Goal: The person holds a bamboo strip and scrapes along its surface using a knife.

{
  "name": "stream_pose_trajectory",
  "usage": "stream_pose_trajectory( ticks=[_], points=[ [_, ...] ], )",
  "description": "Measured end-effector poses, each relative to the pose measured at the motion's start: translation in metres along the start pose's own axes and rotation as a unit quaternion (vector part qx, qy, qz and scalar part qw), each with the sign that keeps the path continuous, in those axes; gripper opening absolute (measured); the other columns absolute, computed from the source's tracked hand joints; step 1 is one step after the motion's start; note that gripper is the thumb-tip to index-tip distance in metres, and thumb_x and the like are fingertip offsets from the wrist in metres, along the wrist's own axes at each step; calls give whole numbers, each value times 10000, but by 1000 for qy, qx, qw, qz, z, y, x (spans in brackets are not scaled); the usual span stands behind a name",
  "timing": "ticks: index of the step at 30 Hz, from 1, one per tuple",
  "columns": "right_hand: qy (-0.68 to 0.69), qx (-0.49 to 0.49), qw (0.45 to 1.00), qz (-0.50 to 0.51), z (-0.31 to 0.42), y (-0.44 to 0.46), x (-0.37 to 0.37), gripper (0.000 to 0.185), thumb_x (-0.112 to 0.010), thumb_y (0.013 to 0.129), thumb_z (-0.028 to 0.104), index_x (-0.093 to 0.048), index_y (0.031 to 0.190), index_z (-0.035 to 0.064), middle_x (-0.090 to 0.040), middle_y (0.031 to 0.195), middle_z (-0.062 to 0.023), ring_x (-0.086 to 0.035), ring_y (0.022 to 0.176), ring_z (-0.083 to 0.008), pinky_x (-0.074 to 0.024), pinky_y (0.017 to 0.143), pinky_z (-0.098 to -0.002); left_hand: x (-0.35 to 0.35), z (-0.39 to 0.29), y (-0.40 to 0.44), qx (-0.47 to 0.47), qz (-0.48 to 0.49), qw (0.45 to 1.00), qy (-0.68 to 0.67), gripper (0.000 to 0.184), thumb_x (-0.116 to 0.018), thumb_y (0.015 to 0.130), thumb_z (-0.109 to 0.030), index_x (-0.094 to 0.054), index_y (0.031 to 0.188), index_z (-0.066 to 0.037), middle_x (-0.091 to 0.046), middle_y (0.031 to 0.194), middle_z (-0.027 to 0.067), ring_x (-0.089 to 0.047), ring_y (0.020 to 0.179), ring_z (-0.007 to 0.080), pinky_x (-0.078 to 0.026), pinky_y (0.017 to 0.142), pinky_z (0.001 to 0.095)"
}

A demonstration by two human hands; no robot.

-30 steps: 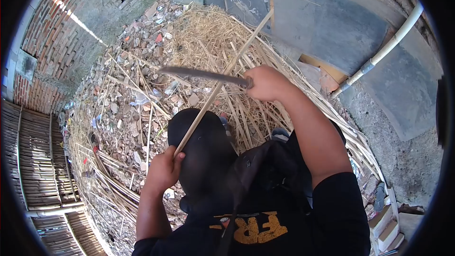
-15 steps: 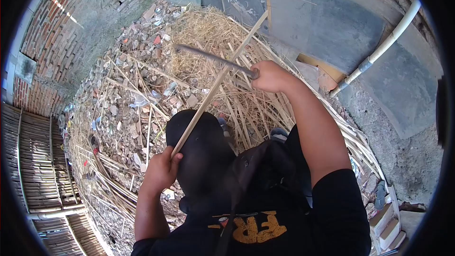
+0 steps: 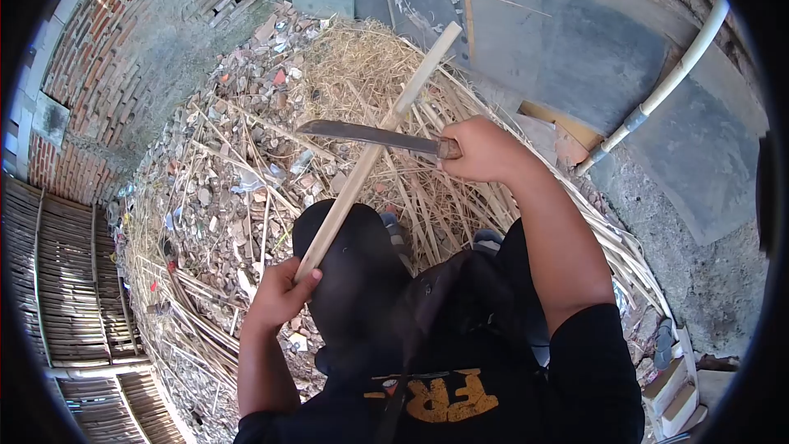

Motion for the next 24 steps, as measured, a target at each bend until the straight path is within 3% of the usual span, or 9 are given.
stream_pose_trajectory(
  ticks=[3,4,6,9,13,15,17,21,24],
  points=[
    [-94,-44,993,-50,11,-5,15,376,-758,827,350,-741,1071,65,-741,945,-179,-723,952,-350,-559,830,-488,2,-5,4,2,-10,999,46,386,-740,972,-372,-679,886,-1,-648,669,52,-624,603,146,-467,558,319],
    [-124,-62,988,-64,13,-7,19,384,-758,832,357,-741,1089,72,-742,959,-179,-721,966,-348,-559,838,-491,4,-10,3,-26,-56,990,127,428,-755,946,-411,-673,887,4,-656,670,84,-649,615,200,-485,571,349],
    [-69,-61,994,-50,0,-6,5,404,-754,835,362,-736,1131,87,-742,990,-181,-716,990,-352,-560,853,-490,5,-22,-5,-78,-151,946,276,520,-786,894,-491,-660,890,14,-671,670,147,-699,638,309,-520,597,408],
    [-52,-66,996,-11,-6,-3,2,425,-751,835,357,-728,1172,100,-741,1017,-183,-710,1007,-359,-561,870,-486,10,-18,-31,-39,-164,936,308,620,-796,835,-578,-640,899,18,-668,684,209,-704,701,431,-541,643,484],
    [-60,-61,996,13,7,-2,-2,437,-753,823,328,-722,1192,97,-738,1028,-192,-708,1007,-366,-561,876,-480,6,1,-63,31,-104,940,324,565,-768,880,-538,-627,904,8,-669,688,216,-697,692,445,-531,653,515],
    [-18,15,999,-30,11,2,-18,393,-775,801,318,-709,1090,60,-707,879,-201,-698,885,-390,-543,792,-491,-4,14,-63,28,-112,954,275,536,-751,904,-503,-620,897,16,-661,686,225,-693,697,450,-526,650,519],
    [-4,78,996,-34,25,3,-24,330,-782,780,292,-690,989,53,-685,793,-196,-685,813,-410,-530,744,-505,-14,17,-57,-5,-134,964,230,487,-729,932,-447,-611,885,23,-645,683,235,-683,707,461,-516,639,522],
    [-27,147,988,-41,45,-1,-36,252,-770,750,218,-668,917,59,-690,815,-202,-679,835,-427,-522,728,-518,-30,3,-36,-72,-131,961,232,499,-723,934,-475,-604,847,2,-630,677,238,-671,696,458,-511,638,511],
    [-71,38,997,-14,24,9,-35,201,-746,771,181,-672,928,80,-712,861,-170,-693,872,-403,-546,779,-511,-25,1,-25,-84,-117,964,221,507,-701,948,-475,-573,793,-9,-625,639,239,-678,673,464,-532,625,531]
  ],
)
Point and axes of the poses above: each hand's wrist, its own y-axis towards the middle knuckle, its own x-axis out of the back of the hand, z = x × y, the point moved 4 cm from there along y, towards the middle knuckle
